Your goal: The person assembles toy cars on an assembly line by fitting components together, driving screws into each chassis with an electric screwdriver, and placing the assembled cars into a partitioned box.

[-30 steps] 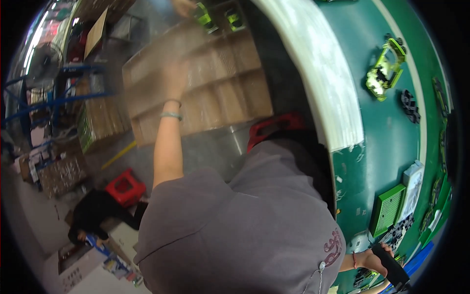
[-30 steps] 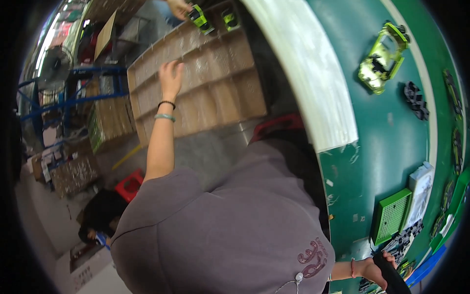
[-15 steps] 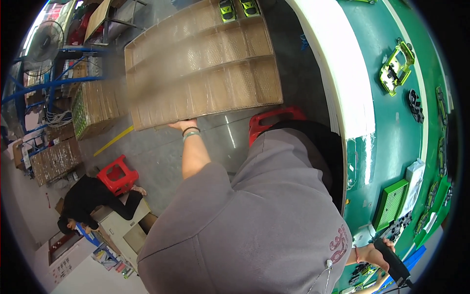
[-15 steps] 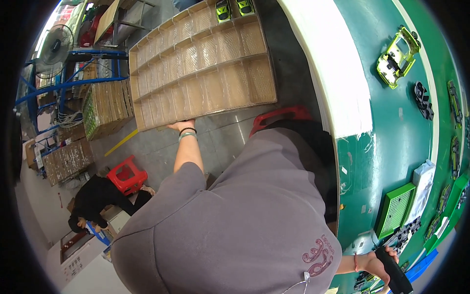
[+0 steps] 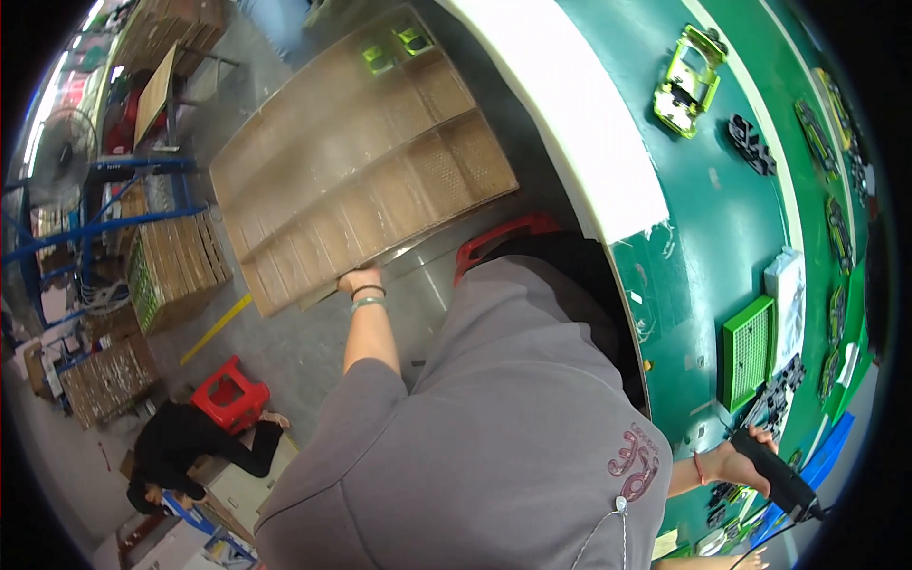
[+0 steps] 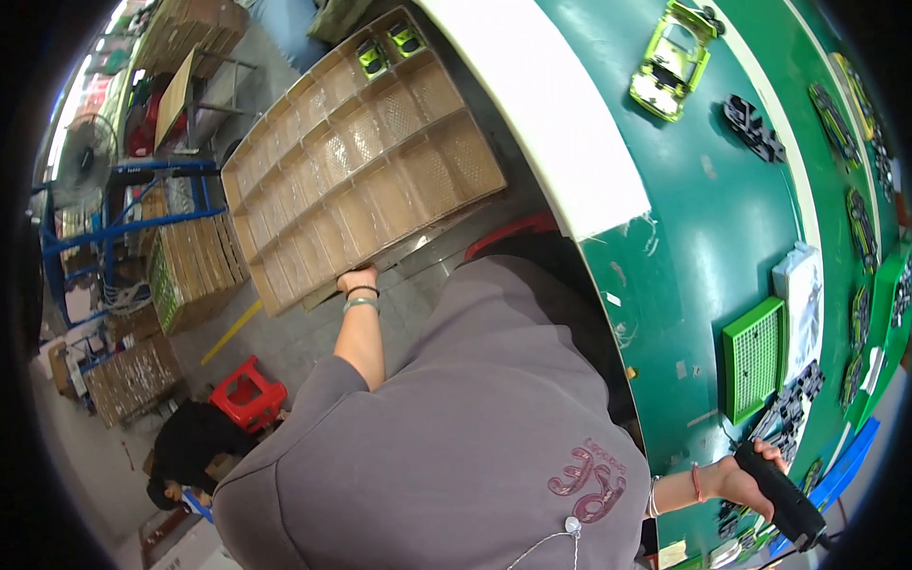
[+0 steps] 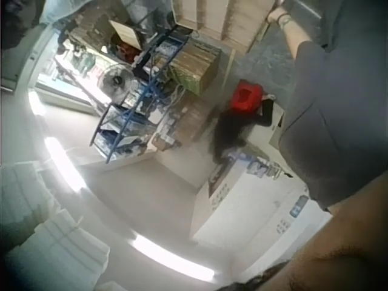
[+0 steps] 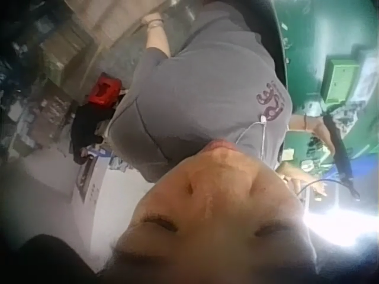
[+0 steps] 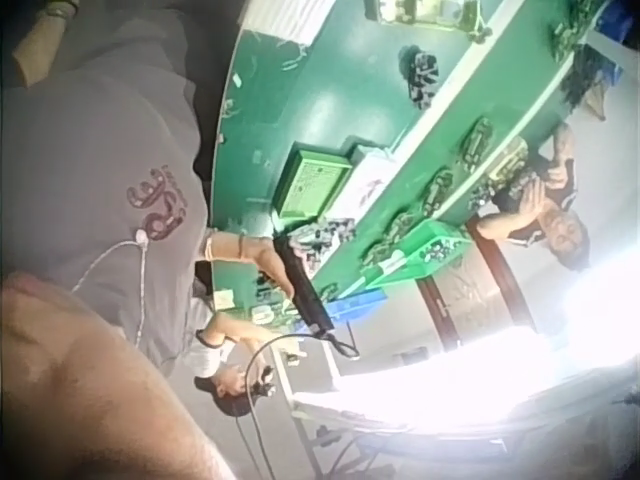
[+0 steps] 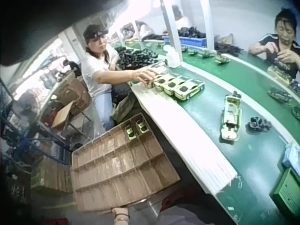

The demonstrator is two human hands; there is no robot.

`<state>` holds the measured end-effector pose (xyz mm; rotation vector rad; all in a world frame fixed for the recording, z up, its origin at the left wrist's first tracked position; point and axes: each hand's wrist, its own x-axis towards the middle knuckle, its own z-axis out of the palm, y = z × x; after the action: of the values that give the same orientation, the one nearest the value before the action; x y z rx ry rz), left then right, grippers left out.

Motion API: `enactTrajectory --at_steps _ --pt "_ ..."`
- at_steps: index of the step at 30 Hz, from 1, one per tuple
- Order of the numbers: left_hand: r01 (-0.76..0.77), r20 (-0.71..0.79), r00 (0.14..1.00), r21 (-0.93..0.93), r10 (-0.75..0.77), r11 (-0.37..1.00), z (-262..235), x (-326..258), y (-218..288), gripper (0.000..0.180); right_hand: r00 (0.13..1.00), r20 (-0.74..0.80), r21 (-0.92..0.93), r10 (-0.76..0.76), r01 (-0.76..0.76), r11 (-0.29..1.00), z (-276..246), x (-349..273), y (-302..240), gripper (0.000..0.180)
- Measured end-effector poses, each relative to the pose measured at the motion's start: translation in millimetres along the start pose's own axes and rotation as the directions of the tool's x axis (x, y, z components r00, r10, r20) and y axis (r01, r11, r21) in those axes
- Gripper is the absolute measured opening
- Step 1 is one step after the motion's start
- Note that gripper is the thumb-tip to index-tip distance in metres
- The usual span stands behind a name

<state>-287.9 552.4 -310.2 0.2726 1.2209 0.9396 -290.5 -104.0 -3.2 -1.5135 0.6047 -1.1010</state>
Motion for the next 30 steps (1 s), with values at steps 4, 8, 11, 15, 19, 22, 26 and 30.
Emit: enactTrajectory --at_steps 4,8,11,15,19,22,26,30 --pt "0.163 0.003 0.986 0.114 -0.164 0.980 3 -29 -12 0.056 0.999 -0.028 0.037 -0.015 0.016 0.999 -1 -1 -9 0.097" --pt "0.431 -0.038 0.876 0.514 -0.482 0.742 10 -115 -36 0.053 0.999 -0.042 0.078 -0.003 0.006 0.997 -11 -1 -4 0.097" --pt "-0.503 0.447 0.766 0.864 -0.462 0.002 22 -152 -40 0.035 0.997 -0.079 0.084 -0.007 0.013 0.996 -10 -8 -4 0.097" --pt "-0.875 0.951 -0.002 -0.151 -0.310 -0.459 79 -190 -29 0.047 0.987 -0.162 0.177 0.013 0.016 0.984 1 -26 2 0.091" --pt "-0.802 0.807 0.241 -0.148 -0.540 -0.579 65 -157 -23 0.036 0.986 -0.163 0.146 -0.028 0.052 0.988 30 -31 0 0.087" --pt "-0.776 0.787 0.191 -0.244 -0.586 -0.581 70 -169 -34 0.034 0.984 -0.174 0.166 -0.022 0.052 0.985 22 -31 -11 0.087" --pt "-0.748 0.727 0.222 -0.301 -0.650 -0.592 81 -152 -46 0.036 0.973 -0.231 0.132 -0.025 0.056 0.990 19 -30 -21 0.088" --pt "-0.684 0.119 0.472 -0.576 -0.874 -0.448 167 -232 -24 0.038 0.981 -0.195 0.191 -0.012 0.050 0.980 22 -31 -12 0.083"
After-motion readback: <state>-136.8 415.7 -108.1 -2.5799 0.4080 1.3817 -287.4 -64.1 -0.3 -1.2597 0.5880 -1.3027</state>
